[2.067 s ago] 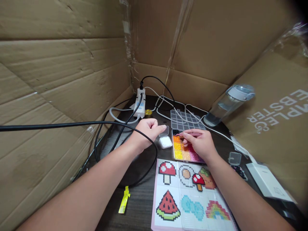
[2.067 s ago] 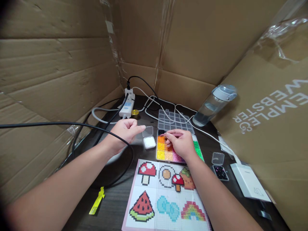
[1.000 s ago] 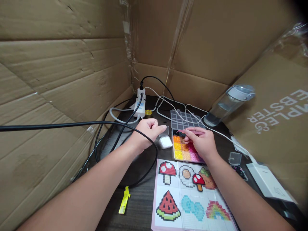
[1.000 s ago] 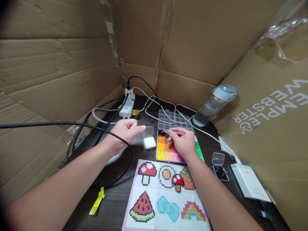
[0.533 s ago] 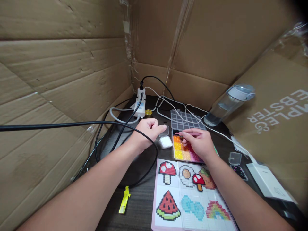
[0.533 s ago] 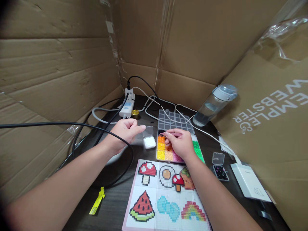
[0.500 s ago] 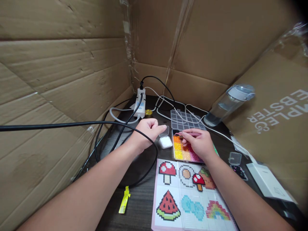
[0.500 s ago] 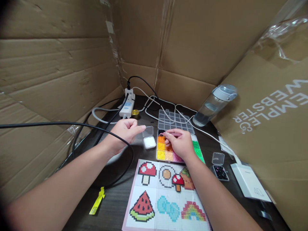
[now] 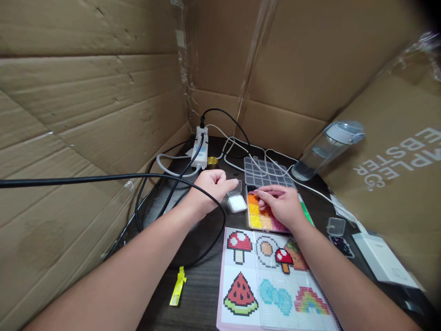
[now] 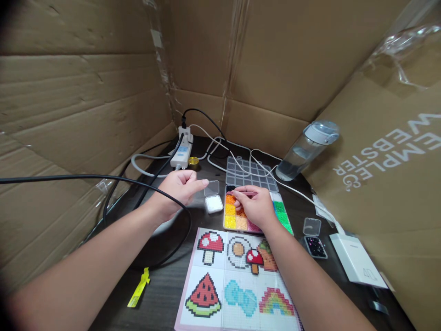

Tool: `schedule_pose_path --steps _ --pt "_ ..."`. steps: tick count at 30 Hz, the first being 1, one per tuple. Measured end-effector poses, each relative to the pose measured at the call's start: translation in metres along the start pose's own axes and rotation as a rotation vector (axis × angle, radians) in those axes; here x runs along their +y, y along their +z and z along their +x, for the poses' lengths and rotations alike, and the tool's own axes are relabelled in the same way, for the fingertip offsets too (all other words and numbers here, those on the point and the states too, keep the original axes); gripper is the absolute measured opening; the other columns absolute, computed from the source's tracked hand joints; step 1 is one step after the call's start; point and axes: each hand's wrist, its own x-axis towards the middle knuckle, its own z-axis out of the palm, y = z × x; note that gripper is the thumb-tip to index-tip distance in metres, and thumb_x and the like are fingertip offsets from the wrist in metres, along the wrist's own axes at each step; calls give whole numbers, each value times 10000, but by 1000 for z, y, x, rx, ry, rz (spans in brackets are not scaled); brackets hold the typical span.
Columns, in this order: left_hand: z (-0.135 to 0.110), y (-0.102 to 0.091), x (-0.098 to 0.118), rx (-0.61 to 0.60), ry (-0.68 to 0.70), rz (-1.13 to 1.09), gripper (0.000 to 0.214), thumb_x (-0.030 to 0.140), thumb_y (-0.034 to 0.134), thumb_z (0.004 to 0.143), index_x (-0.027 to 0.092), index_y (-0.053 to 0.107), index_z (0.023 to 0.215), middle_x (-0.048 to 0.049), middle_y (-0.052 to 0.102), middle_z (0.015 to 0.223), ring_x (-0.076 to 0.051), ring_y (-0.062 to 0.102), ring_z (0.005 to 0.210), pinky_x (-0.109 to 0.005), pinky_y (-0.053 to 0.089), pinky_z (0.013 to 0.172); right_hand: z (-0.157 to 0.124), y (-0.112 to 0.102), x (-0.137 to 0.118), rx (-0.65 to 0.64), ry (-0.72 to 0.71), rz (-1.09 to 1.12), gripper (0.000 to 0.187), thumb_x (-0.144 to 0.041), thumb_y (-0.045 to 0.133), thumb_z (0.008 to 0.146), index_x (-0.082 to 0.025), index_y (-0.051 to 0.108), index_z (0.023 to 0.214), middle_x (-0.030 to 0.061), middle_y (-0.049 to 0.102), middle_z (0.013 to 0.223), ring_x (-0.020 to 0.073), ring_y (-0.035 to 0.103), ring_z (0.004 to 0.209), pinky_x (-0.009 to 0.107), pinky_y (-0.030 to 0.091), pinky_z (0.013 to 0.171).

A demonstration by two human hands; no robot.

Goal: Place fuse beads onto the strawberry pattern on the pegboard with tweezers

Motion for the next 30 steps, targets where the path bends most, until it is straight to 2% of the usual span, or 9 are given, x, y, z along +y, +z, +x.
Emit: schedule_pose_path --steps 17,30 --pt "0 0 0 -5 3 -3 484 354 688 730 210 261 552 109 225 472 -33 213 394 -215 148 417 -1 -2 -3 3 -6 0 339 -439 804 661 -131 747 790 31 674 551 127 601 465 270 522 501" --pt "0 0 -1 -6 8 -6 475 339 682 737 212 263 552 114 226 469 -30 207 389 -212 145 413 -1 -3 -3 85 -42 11 372 -454 816 644 -122 744 796 40 688 554 130 609 480 266 525 514"
